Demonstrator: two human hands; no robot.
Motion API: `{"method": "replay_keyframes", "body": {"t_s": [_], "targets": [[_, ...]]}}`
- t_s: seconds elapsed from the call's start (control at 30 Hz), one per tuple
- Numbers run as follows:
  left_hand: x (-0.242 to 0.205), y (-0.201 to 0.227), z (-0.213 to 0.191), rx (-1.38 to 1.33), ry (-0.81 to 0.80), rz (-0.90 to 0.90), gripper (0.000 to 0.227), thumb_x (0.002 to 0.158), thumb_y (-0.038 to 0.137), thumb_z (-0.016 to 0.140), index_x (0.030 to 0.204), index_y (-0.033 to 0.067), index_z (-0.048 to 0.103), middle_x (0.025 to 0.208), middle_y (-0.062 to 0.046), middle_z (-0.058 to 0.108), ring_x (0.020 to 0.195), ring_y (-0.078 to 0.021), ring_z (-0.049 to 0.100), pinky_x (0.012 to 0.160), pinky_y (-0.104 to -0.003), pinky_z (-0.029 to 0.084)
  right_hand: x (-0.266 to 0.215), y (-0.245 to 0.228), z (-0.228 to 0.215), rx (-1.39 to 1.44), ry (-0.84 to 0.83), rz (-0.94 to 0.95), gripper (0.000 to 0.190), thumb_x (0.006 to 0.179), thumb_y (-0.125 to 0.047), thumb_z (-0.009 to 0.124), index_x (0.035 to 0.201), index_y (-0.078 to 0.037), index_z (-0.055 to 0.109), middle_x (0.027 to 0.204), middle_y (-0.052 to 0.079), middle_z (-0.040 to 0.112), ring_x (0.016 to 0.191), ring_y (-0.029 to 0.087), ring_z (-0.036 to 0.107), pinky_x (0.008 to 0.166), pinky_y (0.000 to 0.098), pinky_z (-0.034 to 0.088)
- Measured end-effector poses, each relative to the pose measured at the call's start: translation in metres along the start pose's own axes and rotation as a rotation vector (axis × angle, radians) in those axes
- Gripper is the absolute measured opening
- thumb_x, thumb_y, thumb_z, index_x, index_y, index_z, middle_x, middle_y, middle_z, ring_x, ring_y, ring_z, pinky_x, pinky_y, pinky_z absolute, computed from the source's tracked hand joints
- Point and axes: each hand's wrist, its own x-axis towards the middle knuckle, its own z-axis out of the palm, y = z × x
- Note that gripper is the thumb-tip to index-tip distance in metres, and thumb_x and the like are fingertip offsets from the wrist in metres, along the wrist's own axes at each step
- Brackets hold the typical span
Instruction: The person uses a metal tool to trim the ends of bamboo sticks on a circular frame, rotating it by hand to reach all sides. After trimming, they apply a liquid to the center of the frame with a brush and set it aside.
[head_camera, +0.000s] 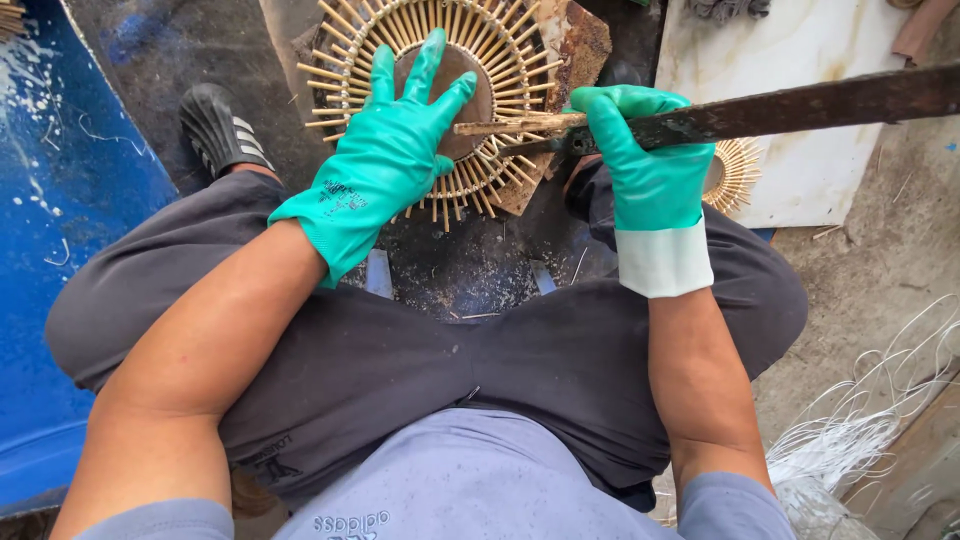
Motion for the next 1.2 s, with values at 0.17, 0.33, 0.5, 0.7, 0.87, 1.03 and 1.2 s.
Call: {"method": "replay_keyframes", "body": {"t_s": [0.17,0.33,0.5,0.7,0.87,1.03,1.2], "targets": [[0.003,-0.006,0.009,0.078,0.082,0.085,0.101,0.072,0.025,0.091,0.159,0.0313,0.040,0.170,-0.011,0.006,0.142,-0.0638,0.019,0.107,-0.060,0.047,0.004,-0.002,-0.002,-0.083,0.047,0.016,0.008,0.100,-0.003,0.081,0.106,-0.001,0.076,0.103,0.008,0.077,0.091,0.011,0.072,0.085,0.0240,0.059],[-0.004,0.004,-0.007,0.046,-0.002,0.017,0.094,0.076,0.011,0.083,0.158,0.0337,0.043,0.172,-0.013,0.007,0.144,-0.0660,0.017,0.102,-0.061,0.048,0.012,-0.005,0.005,0.069,0.112,-0.016,0.008,0.102,-0.003,0.078,0.108,-0.003,0.073,0.110,0.008,0.079,0.097,0.012,0.074,0.091,0.0261,0.060],[0.000,-0.008,0.001,0.039,0.063,0.074,0.080,0.076,0.020,0.087,0.148,0.0296,0.054,0.170,-0.018,0.010,0.141,-0.0680,0.018,0.115,-0.062,0.040,0.017,0.005,0.004,-0.052,0.022,-0.106,0.010,0.104,0.000,0.078,0.113,-0.001,0.073,0.114,0.008,0.076,0.103,0.013,0.071,0.095,0.0276,0.058],[0.000,-0.026,0.005,0.005,0.093,0.096,0.079,0.077,0.015,0.085,0.150,0.0300,0.056,0.169,-0.013,0.012,0.141,-0.0664,0.017,0.108,-0.061,0.042,0.026,-0.012,-0.006,-0.052,0.108,-0.029,0.012,0.105,-0.005,0.080,0.113,0.002,0.073,0.107,0.010,0.074,0.094,0.016,0.072,0.089,0.0301,0.060],[-0.013,-0.071,-0.011,-0.173,0.491,-0.075,0.063,0.093,0.020,0.084,0.150,0.0202,0.057,0.168,-0.018,0.034,0.149,-0.0465,0.039,0.115,-0.052,0.049,0.050,-0.005,-0.042,0.027,0.276,0.098,0.027,0.102,-0.018,0.079,0.104,0.005,0.067,0.092,0.018,0.074,0.077,0.028,0.079,0.067,0.0412,0.069],[-0.022,-0.068,-0.015,-0.084,0.542,-0.181,0.088,0.089,0.035,0.088,0.156,0.0008,0.044,0.155,-0.033,0.035,0.136,-0.0534,0.041,0.109,-0.059,0.042,0.065,0.027,-0.058,-0.105,0.211,0.182,0.022,0.098,-0.011,0.083,0.103,0.004,0.067,0.091,0.016,0.075,0.076,0.025,0.079,0.064,0.0353,0.067],[-0.012,-0.013,-0.003,-0.132,0.342,-0.101,0.091,0.091,0.051,0.083,0.158,0.0038,0.043,0.154,-0.032,0.037,0.134,-0.0527,0.045,0.109,-0.057,0.043,0.060,0.014,-0.029,-0.205,0.118,0.202,0.022,0.096,-0.005,0.086,0.103,0.004,0.067,0.091,0.011,0.075,0.078,0.020,0.077,0.067,0.0290,0.062]]}}
